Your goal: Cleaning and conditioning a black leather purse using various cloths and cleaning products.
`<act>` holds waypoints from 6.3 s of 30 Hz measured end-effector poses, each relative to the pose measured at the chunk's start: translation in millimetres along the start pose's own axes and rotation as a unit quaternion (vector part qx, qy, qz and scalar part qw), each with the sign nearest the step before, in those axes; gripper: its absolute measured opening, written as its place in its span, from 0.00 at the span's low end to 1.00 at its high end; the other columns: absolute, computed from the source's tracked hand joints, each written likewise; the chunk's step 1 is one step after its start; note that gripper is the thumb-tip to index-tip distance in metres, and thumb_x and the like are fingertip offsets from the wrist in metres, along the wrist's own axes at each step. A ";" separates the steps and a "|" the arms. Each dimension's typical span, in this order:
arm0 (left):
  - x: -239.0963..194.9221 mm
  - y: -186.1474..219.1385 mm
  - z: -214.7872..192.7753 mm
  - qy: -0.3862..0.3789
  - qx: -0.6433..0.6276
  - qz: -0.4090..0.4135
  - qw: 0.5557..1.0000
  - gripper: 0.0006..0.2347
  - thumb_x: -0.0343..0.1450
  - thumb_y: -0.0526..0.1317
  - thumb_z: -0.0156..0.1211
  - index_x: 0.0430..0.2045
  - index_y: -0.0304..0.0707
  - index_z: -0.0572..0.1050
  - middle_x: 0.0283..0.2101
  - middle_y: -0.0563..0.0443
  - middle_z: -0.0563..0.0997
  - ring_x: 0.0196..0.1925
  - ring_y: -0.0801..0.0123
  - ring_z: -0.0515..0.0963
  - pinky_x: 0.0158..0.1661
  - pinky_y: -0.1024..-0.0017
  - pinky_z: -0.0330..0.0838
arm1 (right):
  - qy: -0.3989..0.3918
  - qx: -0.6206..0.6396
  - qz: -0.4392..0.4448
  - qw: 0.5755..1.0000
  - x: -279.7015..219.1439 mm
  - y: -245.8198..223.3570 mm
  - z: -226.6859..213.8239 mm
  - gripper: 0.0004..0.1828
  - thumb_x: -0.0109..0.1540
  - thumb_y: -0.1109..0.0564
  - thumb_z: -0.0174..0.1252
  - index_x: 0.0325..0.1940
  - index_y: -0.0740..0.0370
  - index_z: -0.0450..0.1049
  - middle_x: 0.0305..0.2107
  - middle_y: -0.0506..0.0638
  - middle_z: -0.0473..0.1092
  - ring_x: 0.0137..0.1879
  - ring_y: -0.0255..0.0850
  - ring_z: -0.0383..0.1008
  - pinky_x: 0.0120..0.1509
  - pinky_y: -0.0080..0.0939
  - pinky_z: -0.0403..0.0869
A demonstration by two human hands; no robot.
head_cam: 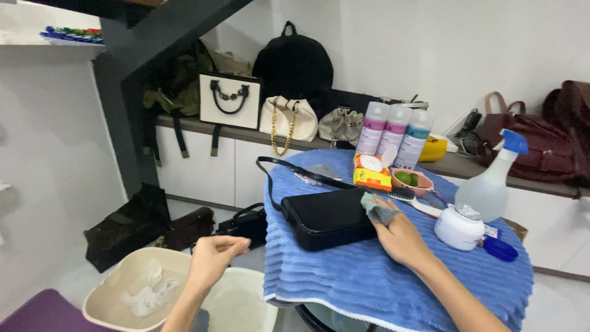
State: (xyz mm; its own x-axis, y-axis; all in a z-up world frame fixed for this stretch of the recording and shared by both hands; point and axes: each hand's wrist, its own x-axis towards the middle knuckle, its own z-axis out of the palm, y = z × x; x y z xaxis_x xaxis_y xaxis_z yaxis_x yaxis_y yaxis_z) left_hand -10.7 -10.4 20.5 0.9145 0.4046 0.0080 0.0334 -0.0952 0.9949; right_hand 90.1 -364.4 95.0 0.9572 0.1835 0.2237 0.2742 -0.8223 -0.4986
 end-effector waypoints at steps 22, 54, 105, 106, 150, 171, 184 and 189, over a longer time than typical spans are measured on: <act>-2.3 -92.7 77.6 -0.094 0.136 0.228 0.959 0.15 0.68 0.29 0.50 0.18 0.45 0.51 0.22 0.56 0.59 0.28 0.70 0.58 0.32 0.64 0.53 | 0.025 0.014 -0.027 0.999 -5.3 4.3 7.0 0.34 0.67 0.41 0.40 0.78 0.43 0.53 0.76 0.40 0.52 0.84 0.43 0.41 0.83 0.49 0.47; 15.3 13.2 93.2 -0.100 0.103 0.346 0.927 0.58 0.57 0.61 0.70 0.74 0.49 0.30 0.80 0.45 0.33 0.81 0.50 0.32 0.71 0.44 0.36 | 0.192 0.076 0.096 0.974 11.5 -11.8 -46.7 0.21 0.71 0.44 0.38 0.60 0.41 0.74 0.43 0.60 0.78 0.48 0.60 0.76 0.53 0.57 0.68; 7.4 40.1 74.0 -0.066 0.173 0.351 0.918 0.66 0.41 0.47 0.86 0.74 0.46 0.43 0.67 0.49 0.59 0.66 0.59 0.56 0.68 0.58 0.37 | 0.217 0.191 -0.117 0.950 20.0 -51.6 3.2 0.19 0.69 0.48 0.34 0.52 0.58 0.67 0.49 0.58 0.70 0.55 0.47 0.68 0.69 0.50 0.62; 11.0 35.5 75.2 -0.066 0.173 0.352 0.917 0.66 0.41 0.47 0.86 0.74 0.46 0.43 0.67 0.49 0.59 0.66 0.59 0.56 0.68 0.58 0.37 | 0.219 0.190 -0.118 0.950 6.2 -59.9 26.0 0.19 0.69 0.48 0.34 0.52 0.58 0.67 0.49 0.58 0.70 0.55 0.47 0.68 0.69 0.50 0.62; -23.1 37.2 91.9 -0.141 0.046 0.354 0.923 0.56 0.61 0.31 0.64 0.71 0.42 0.16 0.66 0.42 0.73 0.55 0.55 0.86 0.53 0.65 0.74 | 0.122 0.305 -0.407 0.852 -43.2 -130.2 65.6 0.21 0.75 0.46 0.34 0.54 0.48 0.75 0.52 0.42 0.71 0.66 0.39 0.66 0.81 0.50 0.44; -23.1 57.5 86.5 -0.177 0.182 0.276 0.927 0.34 0.65 0.41 0.70 0.65 0.40 0.57 0.56 0.47 0.80 0.57 0.61 0.80 0.56 0.66 0.73 | 0.278 0.038 -0.240 0.929 15.4 -27.5 -5.0 0.20 0.70 0.47 0.41 0.39 0.55 0.77 0.36 0.50 0.76 0.48 0.48 0.72 0.59 0.51 0.63; 34.5 -28.7 138.5 0.120 0.273 0.285 0.911 0.47 0.57 0.63 0.74 0.70 0.54 0.57 0.50 0.42 0.79 0.49 0.54 0.80 0.51 0.62 0.70 | -0.059 0.263 -0.409 0.872 -86.6 -163.5 102.5 0.23 0.75 0.46 0.36 0.43 0.54 0.77 0.42 0.48 0.78 0.51 0.44 0.79 0.75 0.47 0.61; 6.2 47.9 106.2 -0.026 0.151 0.615 0.773 0.19 0.66 0.35 0.62 0.52 0.38 0.74 0.56 0.46 0.80 0.58 0.54 0.75 0.57 0.63 0.68 | 0.047 0.792 0.006 0.609 -30.4 -117.4 47.1 0.17 0.68 0.44 0.55 0.39 0.60 0.75 0.30 0.52 0.75 0.34 0.41 0.74 0.43 0.41 0.73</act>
State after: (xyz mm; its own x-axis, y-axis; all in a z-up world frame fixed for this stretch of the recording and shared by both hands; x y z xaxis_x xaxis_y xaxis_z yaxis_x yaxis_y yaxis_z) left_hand 39.4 -109.1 57.5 0.3441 -0.1980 0.9178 -0.7897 -0.5898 0.1688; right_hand 33.1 -248.1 107.3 0.9707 0.0907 0.2227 0.0837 0.7407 -0.6666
